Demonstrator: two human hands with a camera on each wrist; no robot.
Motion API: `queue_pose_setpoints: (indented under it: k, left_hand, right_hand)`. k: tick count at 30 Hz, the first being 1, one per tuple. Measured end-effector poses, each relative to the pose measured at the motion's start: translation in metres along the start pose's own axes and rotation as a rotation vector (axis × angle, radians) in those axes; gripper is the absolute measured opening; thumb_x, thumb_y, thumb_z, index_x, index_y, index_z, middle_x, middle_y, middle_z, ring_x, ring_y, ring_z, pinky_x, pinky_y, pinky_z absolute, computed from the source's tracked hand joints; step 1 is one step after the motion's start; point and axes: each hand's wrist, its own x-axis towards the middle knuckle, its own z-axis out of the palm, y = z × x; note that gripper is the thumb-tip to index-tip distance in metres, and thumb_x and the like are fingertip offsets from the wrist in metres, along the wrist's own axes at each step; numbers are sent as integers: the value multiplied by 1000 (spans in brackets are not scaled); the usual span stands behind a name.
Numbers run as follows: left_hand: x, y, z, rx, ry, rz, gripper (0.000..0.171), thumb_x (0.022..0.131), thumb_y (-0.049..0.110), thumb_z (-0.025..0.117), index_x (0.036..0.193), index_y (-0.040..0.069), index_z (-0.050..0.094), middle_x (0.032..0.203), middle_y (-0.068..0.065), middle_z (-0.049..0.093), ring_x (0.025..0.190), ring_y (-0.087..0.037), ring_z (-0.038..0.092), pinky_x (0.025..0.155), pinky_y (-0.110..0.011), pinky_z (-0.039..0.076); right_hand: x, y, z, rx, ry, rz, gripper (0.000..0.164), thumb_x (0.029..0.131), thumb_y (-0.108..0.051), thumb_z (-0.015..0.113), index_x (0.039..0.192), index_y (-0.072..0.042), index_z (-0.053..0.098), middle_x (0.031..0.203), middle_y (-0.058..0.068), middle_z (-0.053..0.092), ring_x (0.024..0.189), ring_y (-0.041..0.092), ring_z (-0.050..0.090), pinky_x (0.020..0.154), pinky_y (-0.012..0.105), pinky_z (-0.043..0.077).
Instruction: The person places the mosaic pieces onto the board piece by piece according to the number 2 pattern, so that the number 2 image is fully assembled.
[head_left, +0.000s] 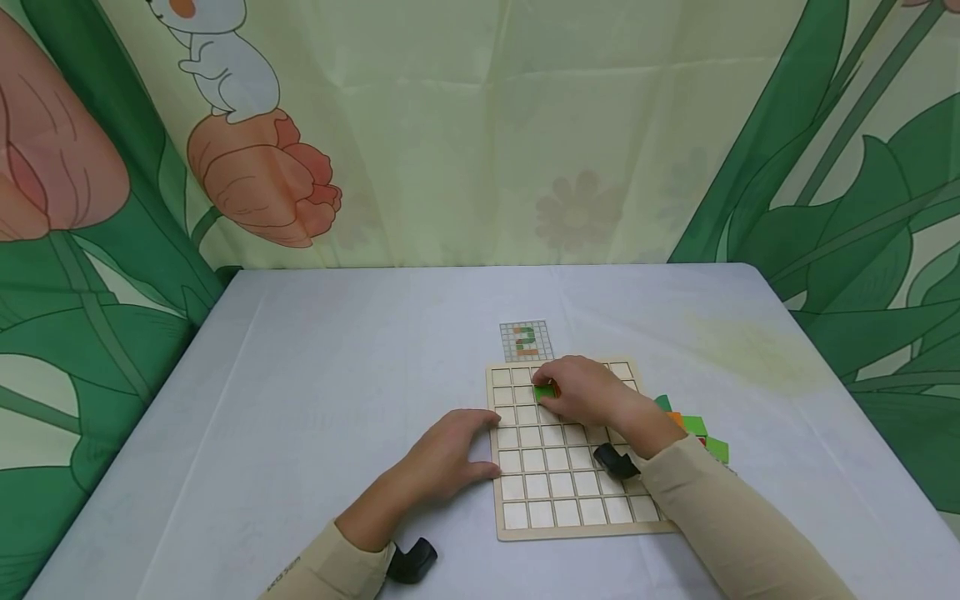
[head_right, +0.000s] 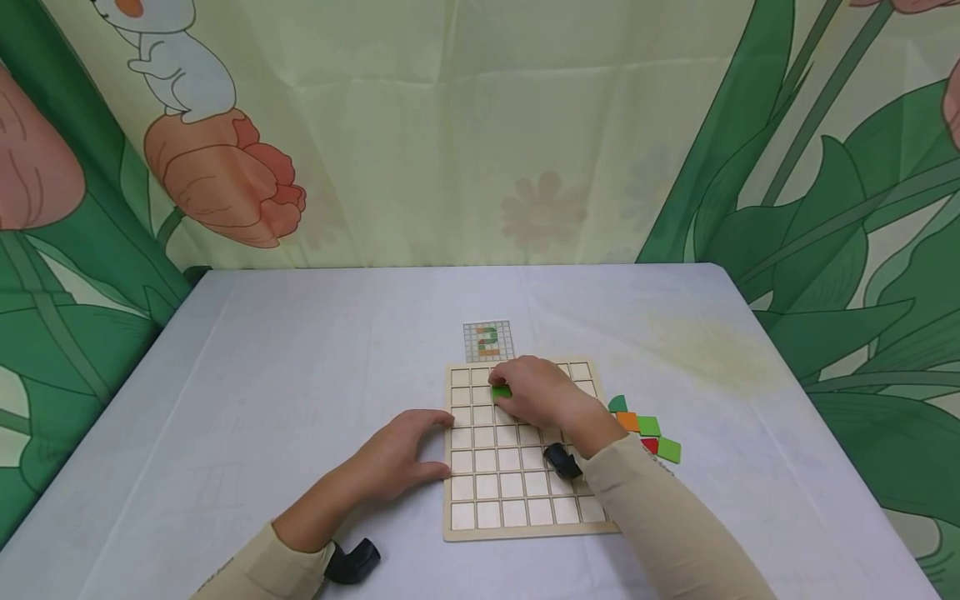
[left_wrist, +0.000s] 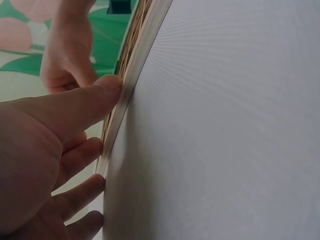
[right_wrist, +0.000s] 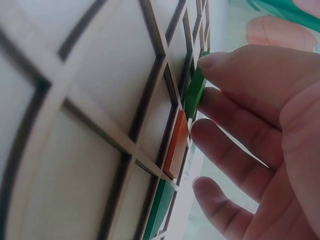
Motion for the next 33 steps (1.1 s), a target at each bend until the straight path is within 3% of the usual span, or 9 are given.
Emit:
queue_pose_setpoints:
  k: [33]
  left_hand:
    - [1, 0, 0, 6, -4, -1, 60, 85, 26, 82, 135, 6, 57, 134, -6, 58, 130, -25, 49, 109, -43, 40]
  right_hand:
    - [0, 2, 1, -29, 11, 7, 23, 94, -14, 69, 116, -7, 72, 110, 4, 71, 101, 25, 65, 88, 42, 53]
